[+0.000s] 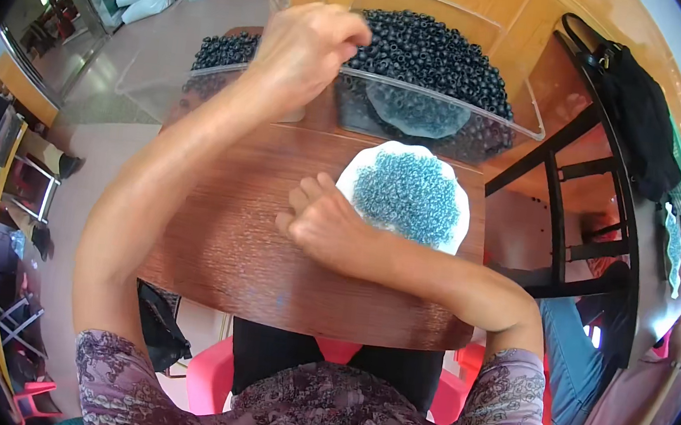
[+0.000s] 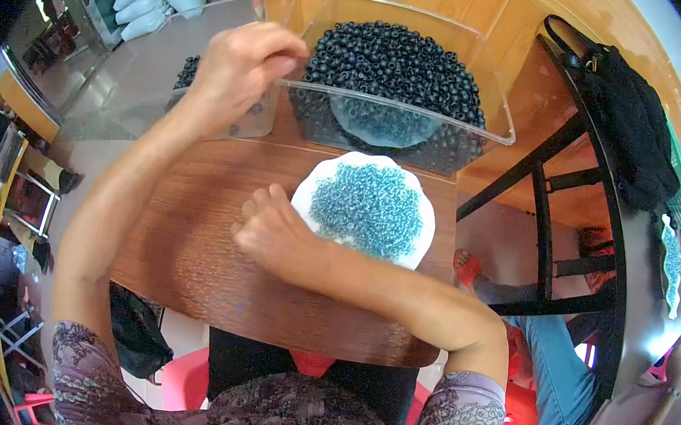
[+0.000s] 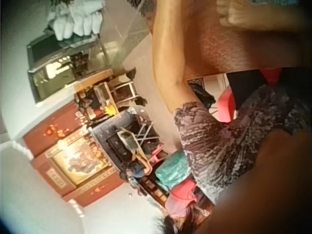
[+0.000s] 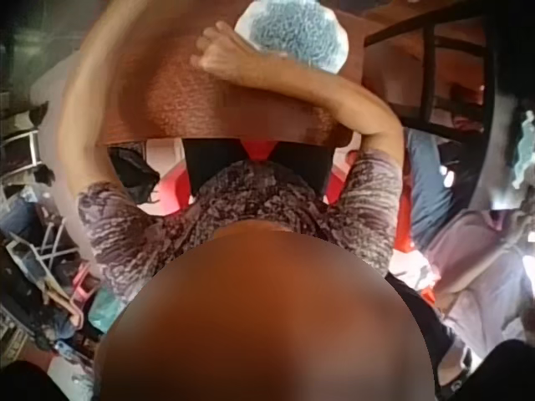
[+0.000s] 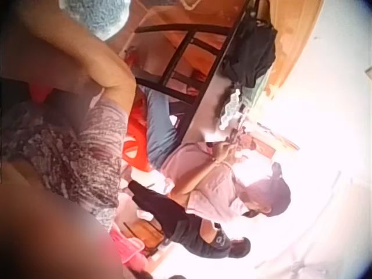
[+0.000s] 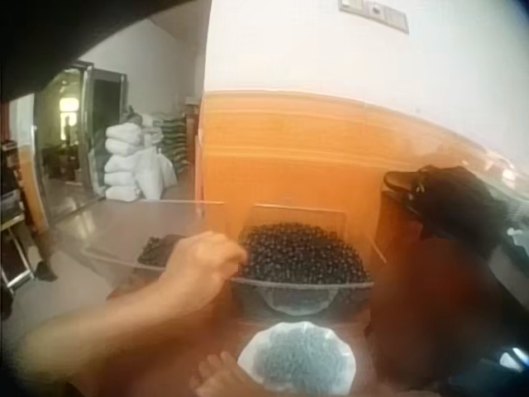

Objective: Assembling small components by manually inserting tiny blue beads into black plastic rings.

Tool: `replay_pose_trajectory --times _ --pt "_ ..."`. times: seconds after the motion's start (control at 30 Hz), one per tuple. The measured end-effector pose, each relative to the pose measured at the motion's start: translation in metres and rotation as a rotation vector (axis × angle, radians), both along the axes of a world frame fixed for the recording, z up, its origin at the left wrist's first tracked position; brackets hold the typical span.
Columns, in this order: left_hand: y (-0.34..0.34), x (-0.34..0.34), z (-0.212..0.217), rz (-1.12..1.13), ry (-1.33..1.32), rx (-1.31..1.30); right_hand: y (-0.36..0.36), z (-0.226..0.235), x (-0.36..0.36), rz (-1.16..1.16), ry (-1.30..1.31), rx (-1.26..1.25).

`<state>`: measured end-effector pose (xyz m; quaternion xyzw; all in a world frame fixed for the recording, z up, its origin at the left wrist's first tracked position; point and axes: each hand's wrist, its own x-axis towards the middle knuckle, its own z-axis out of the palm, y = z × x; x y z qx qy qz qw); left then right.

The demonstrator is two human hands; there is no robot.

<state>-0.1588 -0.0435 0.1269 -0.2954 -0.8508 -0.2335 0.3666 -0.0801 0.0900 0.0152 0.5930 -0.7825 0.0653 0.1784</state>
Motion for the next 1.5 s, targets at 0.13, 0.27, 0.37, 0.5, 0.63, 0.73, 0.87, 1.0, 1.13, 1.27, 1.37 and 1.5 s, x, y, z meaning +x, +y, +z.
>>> replay_pose_trajectory --times 0.13,0.27,0.37,0.5,0.63,0.73,0.87,1.0,1.13,1.27,1.37,1.5 --pt "0.024 -0.066 0.014 0.064 -0.243 -0.411 0.017 0.018 0.014 0.099 -0.226 -0.242" --pt "0.047 -0.101 0.003 0.094 -0.419 -0.477 0.044 0.032 0.019 0.107 -0.417 -0.359" --pt "0.061 -0.107 -0.002 0.162 -0.495 -0.561 0.064 0.037 0.023 0.064 -0.455 -0.418" --pt "0.066 -0.109 -0.003 0.181 -0.548 -0.694 0.079 0.037 0.026 0.053 -0.502 -0.457" --pt "0.067 -0.106 0.0 0.233 -0.651 -0.664 0.085 0.039 0.027 0.039 -0.523 -0.457" --pt "0.06 -0.114 -0.008 0.142 -0.652 -0.627 0.086 0.041 0.031 0.029 -0.548 -0.483" --pt "0.059 -0.115 -0.009 0.156 -0.629 -0.602 0.091 0.046 0.036 0.004 -0.553 -0.516" --pt "0.061 -0.113 -0.002 0.235 -0.635 -0.563 0.098 0.051 0.041 -0.041 -0.576 -0.575" --pt "0.031 -0.09 0.012 -0.129 -0.542 0.019 0.103 0.056 0.05 -0.122 -0.627 -0.626" --pt "0.027 0.0 0.02 -0.503 -0.994 0.768 0.113 0.057 0.055 -0.286 -0.81 -0.724" --pt "0.017 0.057 -0.015 -0.741 -1.145 1.119 0.113 0.057 0.059 -0.396 -1.028 -0.894" --pt "0.016 0.112 -0.052 -0.731 -1.2 1.375 0.103 0.069 0.068 -0.492 -1.132 -0.884"
